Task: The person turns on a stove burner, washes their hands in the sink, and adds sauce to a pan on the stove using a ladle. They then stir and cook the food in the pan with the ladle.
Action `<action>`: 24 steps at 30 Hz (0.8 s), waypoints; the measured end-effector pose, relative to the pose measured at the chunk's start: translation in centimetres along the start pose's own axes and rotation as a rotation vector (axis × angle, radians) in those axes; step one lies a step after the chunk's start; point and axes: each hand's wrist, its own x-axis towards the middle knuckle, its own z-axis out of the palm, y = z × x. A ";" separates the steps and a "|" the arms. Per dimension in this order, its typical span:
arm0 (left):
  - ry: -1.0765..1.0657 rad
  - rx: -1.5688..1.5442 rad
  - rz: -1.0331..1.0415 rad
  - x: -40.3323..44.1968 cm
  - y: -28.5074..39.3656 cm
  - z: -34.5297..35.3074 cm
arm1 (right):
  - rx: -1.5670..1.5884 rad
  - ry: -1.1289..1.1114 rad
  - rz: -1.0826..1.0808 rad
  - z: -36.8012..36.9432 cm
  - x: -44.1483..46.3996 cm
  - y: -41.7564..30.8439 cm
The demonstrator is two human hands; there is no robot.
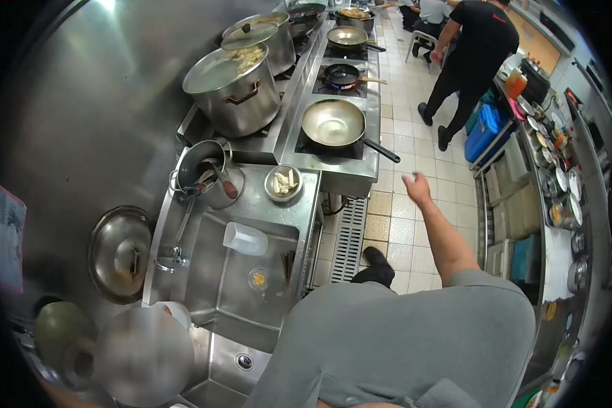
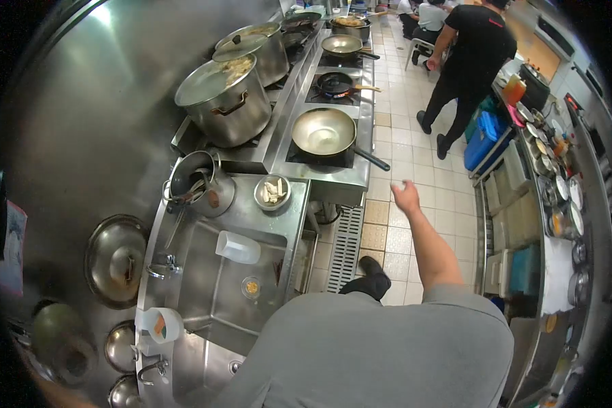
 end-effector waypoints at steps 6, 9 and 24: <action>0.065 0.476 0.573 -13.9 14.2 -8.1 | 0.102 -0.762 0.035 0.8 14.3 -7.7; -0.088 -0.602 0.110 -28.6 38.1 -18.9 | 0.281 -1.056 0.194 4.4 16.9 -7.7; -0.675 -1.864 0.450 -48.8 92.6 -25.4 | 0.379 -0.818 0.395 -23.1 17.4 14.0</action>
